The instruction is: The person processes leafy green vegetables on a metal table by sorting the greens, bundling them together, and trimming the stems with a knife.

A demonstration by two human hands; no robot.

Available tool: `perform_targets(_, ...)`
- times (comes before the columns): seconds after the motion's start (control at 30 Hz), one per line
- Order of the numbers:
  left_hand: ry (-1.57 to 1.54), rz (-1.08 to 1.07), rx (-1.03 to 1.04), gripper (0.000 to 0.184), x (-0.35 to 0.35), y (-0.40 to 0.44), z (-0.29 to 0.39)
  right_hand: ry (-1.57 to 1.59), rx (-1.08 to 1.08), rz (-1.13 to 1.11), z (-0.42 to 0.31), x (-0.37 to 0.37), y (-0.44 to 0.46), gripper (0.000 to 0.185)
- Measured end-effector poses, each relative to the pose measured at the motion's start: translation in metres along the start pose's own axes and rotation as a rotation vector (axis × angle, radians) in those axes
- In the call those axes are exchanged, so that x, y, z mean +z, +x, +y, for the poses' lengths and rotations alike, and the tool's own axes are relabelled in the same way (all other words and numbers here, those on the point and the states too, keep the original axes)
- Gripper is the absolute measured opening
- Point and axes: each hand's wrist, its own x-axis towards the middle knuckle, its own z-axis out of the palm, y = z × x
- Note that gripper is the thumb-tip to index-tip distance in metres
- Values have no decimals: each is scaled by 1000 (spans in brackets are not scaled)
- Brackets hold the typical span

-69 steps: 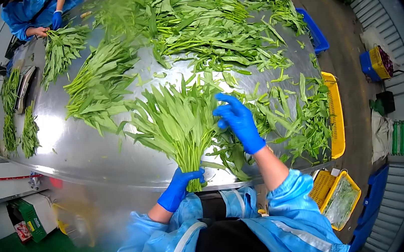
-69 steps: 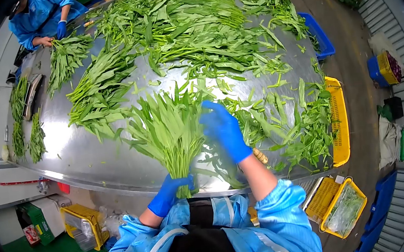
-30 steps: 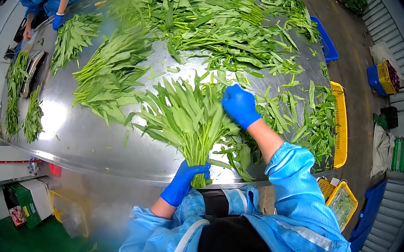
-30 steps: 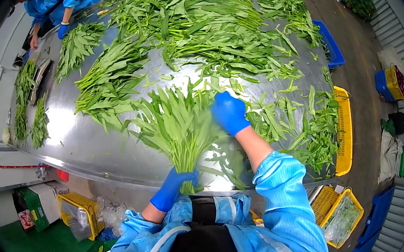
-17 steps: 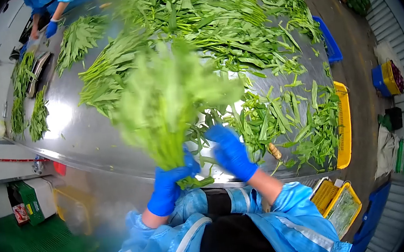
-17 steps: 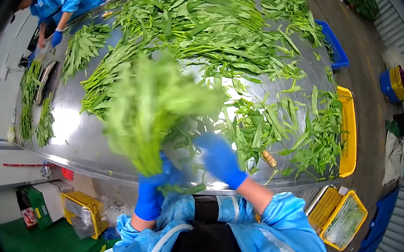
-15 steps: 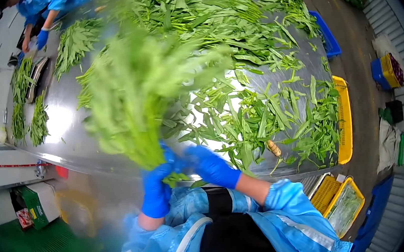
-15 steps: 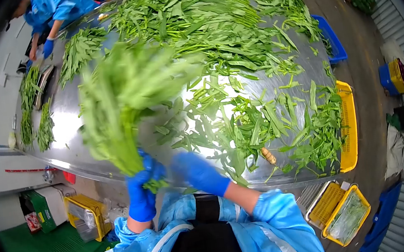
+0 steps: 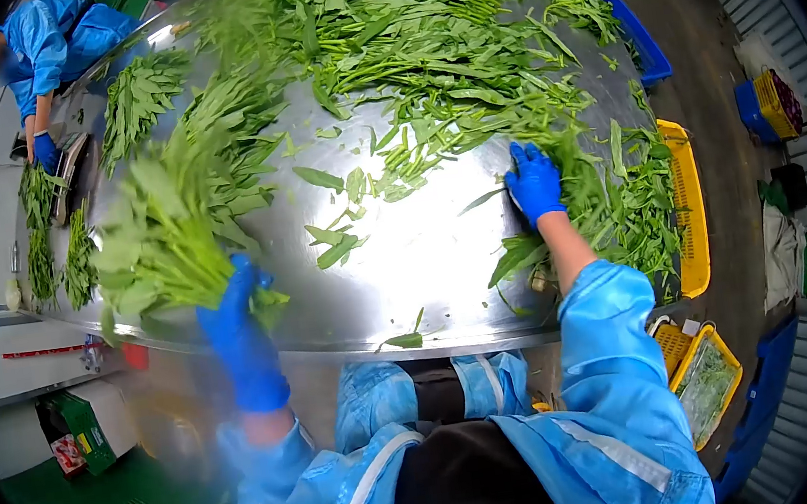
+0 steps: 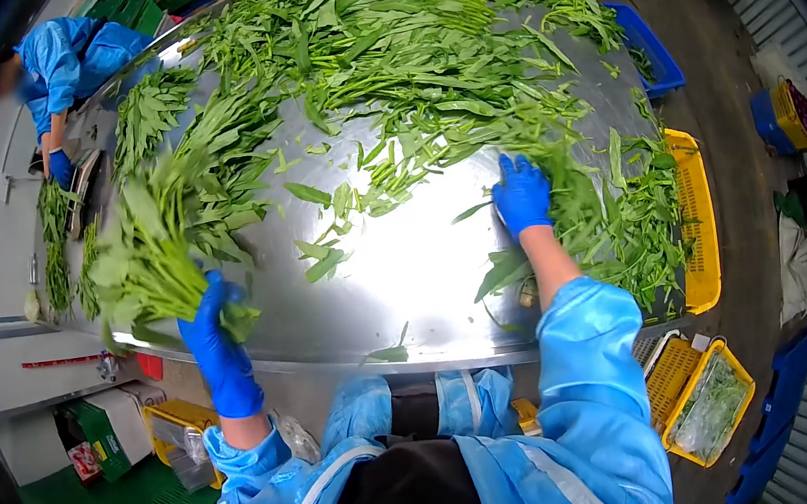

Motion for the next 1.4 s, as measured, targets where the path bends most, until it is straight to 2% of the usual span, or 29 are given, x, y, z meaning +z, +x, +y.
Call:
perform_targets(0.07,261,-85,-38,31,-4,15,-14,21,-113,72,-4,-19,-3,57)
perform_targets(0.1,459,-53,235,31,-3,22,-34,127,-174,118,-15,-33,-10,56)
perform_targets(0.13,979,-75,322,39,-18,36,-65,234,-236,161,-30,-45,-20,54)
perform_targets(0.2,1485,-343,784,35,-25,42,-83,437,-250,242,-36,-41,-39,51)
perform_targets(0.27,1789,-568,979,24,-33,45,-115,626,-196,276,-30,-30,-51,50)
perform_targets(0.3,1770,-687,972,11,-42,45,-133,687,-135,267,-27,-32,-58,49)
perform_targets(0.4,1985,-607,1050,10,-48,35,-162,820,-23,176,-19,-38,-71,48)
perform_targets(0.53,2066,-579,1039,10,-47,35,-167,803,-84,173,-23,-52,-91,41)
perform_targets(0.67,2067,-622,999,14,-48,38,-172,933,-37,116,-41,-67,-108,36)
perform_targets(0.73,2069,-646,987,17,-47,38,-168,763,-189,135,-66,-83,-114,30)
perform_targets(0.8,2022,-683,953,19,-47,36,-162,646,-439,126,-90,-81,-122,32)
perform_targets(0.87,1947,-730,903,21,-43,38,-150,670,-584,-95,-145,-101,-124,42)
perform_targets(0.93,1839,-793,835,22,-40,39,-131,589,-816,-118,-182,-83,-129,59)
perform_targets(1.03,1514,-931,533,24,-35,46,-99,412,-973,-296,-228,-83,-117,83)
perform_targets(1.13,1323,-1237,-64,44,-21,61,-46,208,-994,-316,-256,-122,-93,91)
perform_targets(1.17,1018,-1297,-202,50,-28,69,-50,140,-1031,-269,-262,-129,-89,94)
perform_targets(1.2,704,-1337,-321,57,-37,76,-55,150,-1059,-244,-269,-137,-85,86)
perform_targets(1.23,551,-1363,-459,62,-40,77,-50,70,-1102,-174,-274,-131,-85,82)
perform_targets(1.27,497,-1450,-411,61,-46,79,-61,-8,-1136,-102,-279,-122,-85,79)
perform_targets(1.33,515,-1515,-596,62,-50,83,-62,-28,-1153,-249,-292,-125,-78,70)
perform_targets(1.4,590,-1505,-446,64,-60,89,-71,6,-1139,-301,-302,-115,-79,68)
